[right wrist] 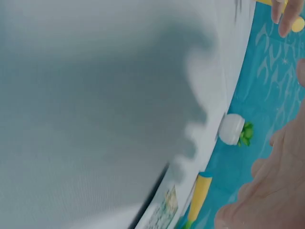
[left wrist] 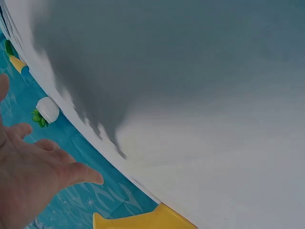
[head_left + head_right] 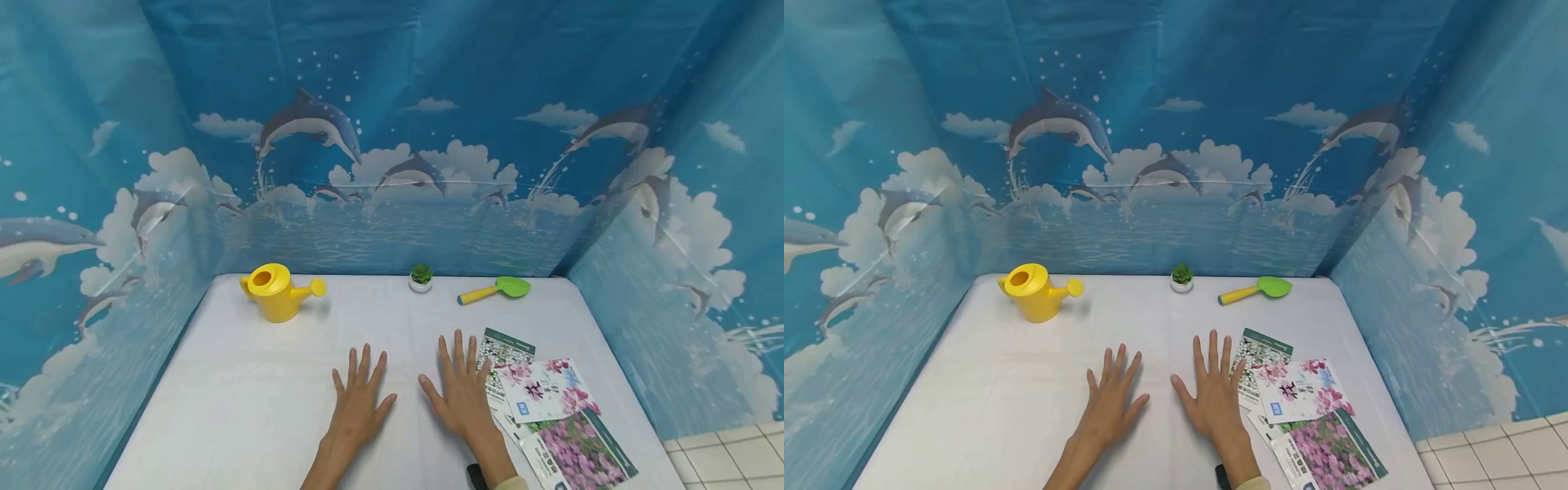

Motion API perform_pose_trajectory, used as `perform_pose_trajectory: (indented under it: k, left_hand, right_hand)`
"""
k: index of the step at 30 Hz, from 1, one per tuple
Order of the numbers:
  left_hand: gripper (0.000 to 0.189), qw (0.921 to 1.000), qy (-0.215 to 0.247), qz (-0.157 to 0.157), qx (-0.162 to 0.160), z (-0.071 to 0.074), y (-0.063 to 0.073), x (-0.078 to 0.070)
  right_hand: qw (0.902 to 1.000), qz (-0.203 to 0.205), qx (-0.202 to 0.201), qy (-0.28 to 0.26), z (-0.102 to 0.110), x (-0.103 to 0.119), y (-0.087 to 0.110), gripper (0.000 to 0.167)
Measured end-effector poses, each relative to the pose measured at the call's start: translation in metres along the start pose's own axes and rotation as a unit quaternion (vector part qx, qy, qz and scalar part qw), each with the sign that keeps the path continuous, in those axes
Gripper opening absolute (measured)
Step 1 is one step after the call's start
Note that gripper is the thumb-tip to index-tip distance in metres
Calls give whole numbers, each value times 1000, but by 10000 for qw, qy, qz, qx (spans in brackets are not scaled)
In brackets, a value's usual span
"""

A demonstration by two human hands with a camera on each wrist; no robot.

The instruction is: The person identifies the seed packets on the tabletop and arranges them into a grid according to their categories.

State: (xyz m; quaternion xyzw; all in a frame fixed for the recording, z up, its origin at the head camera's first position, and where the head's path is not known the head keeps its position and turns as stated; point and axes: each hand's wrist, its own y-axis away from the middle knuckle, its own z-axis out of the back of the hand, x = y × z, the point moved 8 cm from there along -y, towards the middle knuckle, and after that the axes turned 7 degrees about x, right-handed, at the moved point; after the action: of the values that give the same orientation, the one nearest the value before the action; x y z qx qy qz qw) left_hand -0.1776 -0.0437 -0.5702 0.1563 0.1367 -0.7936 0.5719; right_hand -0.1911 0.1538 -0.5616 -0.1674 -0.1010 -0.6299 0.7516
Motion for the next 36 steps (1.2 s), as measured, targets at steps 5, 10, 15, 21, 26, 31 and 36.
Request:
perform_pose_trajectory:
  k: [5, 10, 15, 21, 26, 31, 36]
  left_hand:
    - [80, 9998, -50, -144, 136, -5, -1, -8]
    - [79, 9994, -82, -268, 202, -7, -3, -15]
    - [78, 9982, -83, -525, 291, -10, -7, -27]
    - [77, 9945, -87, -965, 409, -19, -12, -47]
    - [77, 9899, -121, -1215, 720, -30, -16, -60]
    - [75, 9853, -328, -1415, 900, -39, -19, -73]
    - [73, 9800, -465, -1589, 1108, -46, -21, -89]
  right_hand:
    - [9997, -219, 55, -79, 7, -11, 3, 91]
    - [9990, -435, 73, -97, 18, -24, 7, 92]
    - [9978, -651, 69, -44, 27, -45, 14, 93]
    - [9958, -915, 75, -13, 32, -74, 23, 91]
    - [9923, -1216, 233, -34, 34, -95, 34, 90]
    - [9837, -1656, 656, -230, 28, -117, 42, 89]
    - [9738, -2018, 956, -439, 24, -137, 52, 85]
